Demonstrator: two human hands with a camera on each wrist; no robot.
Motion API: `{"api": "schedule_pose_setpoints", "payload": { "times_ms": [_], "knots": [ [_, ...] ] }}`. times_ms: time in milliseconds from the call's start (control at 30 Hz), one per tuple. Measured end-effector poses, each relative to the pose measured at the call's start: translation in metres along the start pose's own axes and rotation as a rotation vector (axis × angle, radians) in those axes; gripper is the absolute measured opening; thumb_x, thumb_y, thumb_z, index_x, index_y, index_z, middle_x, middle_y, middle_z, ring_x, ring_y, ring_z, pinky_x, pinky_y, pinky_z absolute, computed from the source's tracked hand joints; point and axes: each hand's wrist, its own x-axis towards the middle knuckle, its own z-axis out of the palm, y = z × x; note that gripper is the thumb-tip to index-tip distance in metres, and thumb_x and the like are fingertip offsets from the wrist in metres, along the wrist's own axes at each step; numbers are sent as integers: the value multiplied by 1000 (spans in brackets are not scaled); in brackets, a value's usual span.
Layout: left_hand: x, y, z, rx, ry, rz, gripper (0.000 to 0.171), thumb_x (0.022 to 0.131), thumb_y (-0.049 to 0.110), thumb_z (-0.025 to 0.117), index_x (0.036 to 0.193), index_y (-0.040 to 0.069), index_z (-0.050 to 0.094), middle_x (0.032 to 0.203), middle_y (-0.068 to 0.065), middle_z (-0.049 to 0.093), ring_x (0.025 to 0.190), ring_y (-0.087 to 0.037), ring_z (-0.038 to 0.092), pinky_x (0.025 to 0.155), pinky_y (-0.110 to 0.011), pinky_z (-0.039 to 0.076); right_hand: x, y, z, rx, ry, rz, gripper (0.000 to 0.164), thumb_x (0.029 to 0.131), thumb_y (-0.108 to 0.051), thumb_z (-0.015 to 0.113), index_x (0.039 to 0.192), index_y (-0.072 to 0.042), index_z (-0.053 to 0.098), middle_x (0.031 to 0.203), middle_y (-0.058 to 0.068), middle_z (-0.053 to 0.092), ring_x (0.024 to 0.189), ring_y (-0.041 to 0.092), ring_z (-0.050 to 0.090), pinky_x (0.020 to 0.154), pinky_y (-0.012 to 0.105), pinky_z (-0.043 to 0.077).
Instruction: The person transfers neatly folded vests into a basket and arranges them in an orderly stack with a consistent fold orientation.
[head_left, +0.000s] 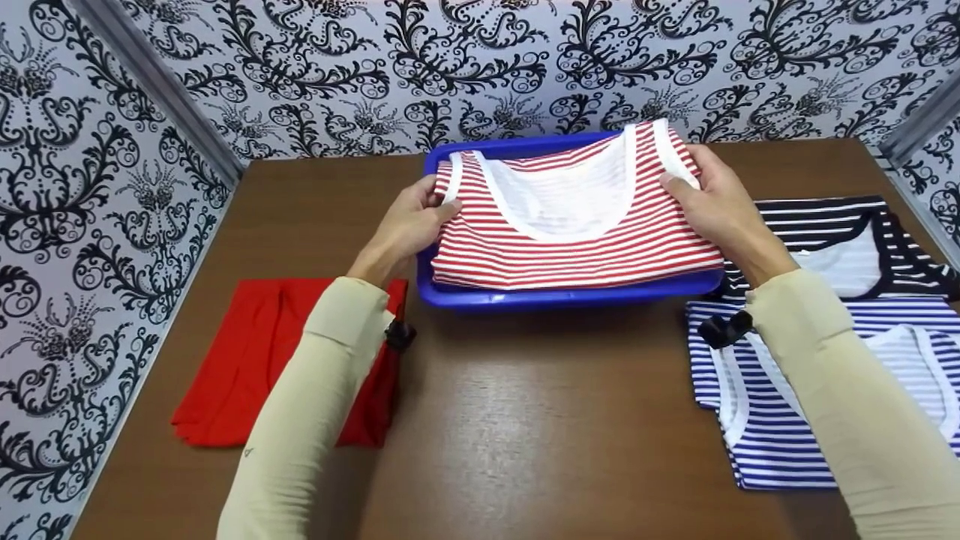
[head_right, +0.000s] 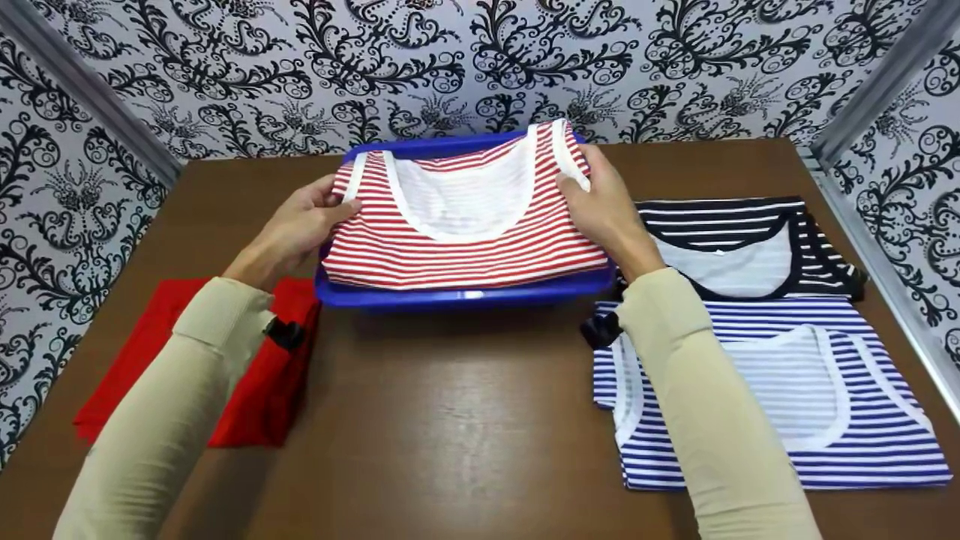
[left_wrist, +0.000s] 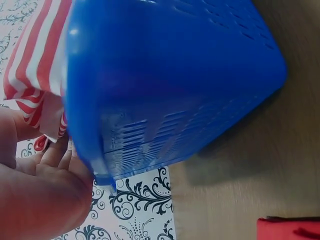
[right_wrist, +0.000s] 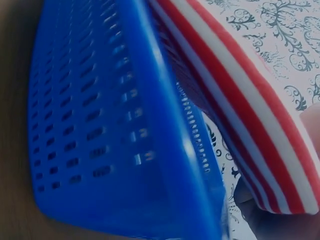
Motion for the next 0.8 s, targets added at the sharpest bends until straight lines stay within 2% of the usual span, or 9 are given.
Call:
{"api": "schedule_pose_setpoints", "payload": {
  "times_ms": [167,267,400,600,800],
  "knots": [
    [3,-4,3,11,19,33,31,95,13,52,126,11,51,101,-9,65,82,-17,62,74,-29,50,3,6,4,-42,43,-45,45,97,-34,46,138,-18,37,106,4,53,73,14,57,67,26,46],
    [6,-6,6,72,37,79,27,94,12,53,121,8,53,97,-9,66,78,-16,61,71,-28,50,5,11,6,-100,61,-86,45,97,-35,45,137,-17,38,110,5,52,79,15,55,72,27,44],
    [9,-9,10,152,57,123,26,94,12,52,119,6,52,99,-10,66,79,-16,61,74,-28,49,6,18,8,-181,84,-132,45,97,-35,44,137,-17,38,114,8,52,86,18,52,78,29,40],
    [12,-13,11,173,73,132,24,94,11,51,118,7,52,101,-8,66,82,-17,61,77,-28,49,9,24,12,-234,116,-162,46,97,-36,45,138,-18,38,122,11,53,100,20,50,89,39,37],
    [13,-15,12,203,93,146,24,94,12,52,118,8,52,99,-7,66,81,-15,60,76,-27,47,12,26,16,-267,147,-191,45,96,-35,46,136,-15,40,122,13,57,98,22,53,86,38,39]
  ]
}}
